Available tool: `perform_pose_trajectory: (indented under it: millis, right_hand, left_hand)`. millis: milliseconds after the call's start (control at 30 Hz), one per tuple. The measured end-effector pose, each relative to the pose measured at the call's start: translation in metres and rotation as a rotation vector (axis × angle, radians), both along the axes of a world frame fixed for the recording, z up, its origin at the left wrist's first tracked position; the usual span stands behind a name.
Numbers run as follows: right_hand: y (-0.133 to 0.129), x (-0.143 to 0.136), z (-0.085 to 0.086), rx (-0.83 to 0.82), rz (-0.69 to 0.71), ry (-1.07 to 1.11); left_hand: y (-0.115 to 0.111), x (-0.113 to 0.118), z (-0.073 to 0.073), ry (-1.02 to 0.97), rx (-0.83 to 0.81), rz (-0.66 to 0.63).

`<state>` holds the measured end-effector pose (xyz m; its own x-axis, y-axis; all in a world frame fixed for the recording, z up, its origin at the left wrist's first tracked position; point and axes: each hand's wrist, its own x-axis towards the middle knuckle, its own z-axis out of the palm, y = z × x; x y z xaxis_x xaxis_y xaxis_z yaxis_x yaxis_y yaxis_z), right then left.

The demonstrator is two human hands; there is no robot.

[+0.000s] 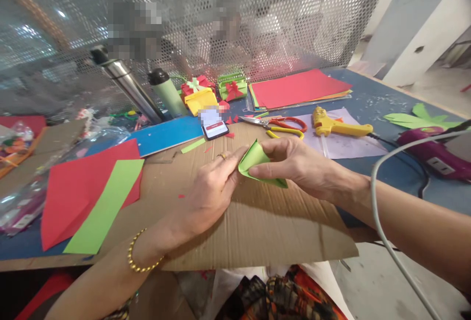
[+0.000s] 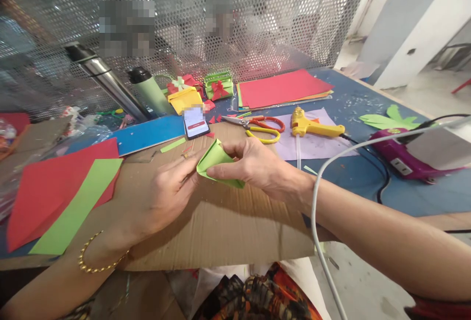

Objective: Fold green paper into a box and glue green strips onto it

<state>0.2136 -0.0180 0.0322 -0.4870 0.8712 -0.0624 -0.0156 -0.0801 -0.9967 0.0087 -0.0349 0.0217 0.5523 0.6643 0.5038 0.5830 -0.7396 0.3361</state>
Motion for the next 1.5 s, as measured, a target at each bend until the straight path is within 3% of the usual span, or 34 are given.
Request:
perform_pose_trajectory:
  millis: [367, 700, 833, 1233, 1500]
  right_hand:
    - [0.002, -0.001, -0.004, 0.091, -0.103, 0.075]
    - [0.008, 0.002, -0.014, 0.622, -0.315, -0.056]
    - [0.010, 0.008, -0.013, 0.756, -0.259, -0.118]
    - [0.012, 0.014, -0.008, 0.754, -0.214, -0.128]
    - [0.021, 0.018, -0.008, 0.968, -0.122, -0.175]
  left_hand:
    - [0.003, -0.003, 0.004, -0.038, -0.051, 0.040]
    - [0.009, -0.005, 0.000, -0.092, -0.140, 0.047]
    - [0.010, -0.006, -0.001, -0.096, -0.169, 0.053]
    - [0.010, -0.006, -0.001, -0.096, -0.138, 0.041]
    - [0.011, -0.006, -0.001, -0.104, -0.149, 0.051]
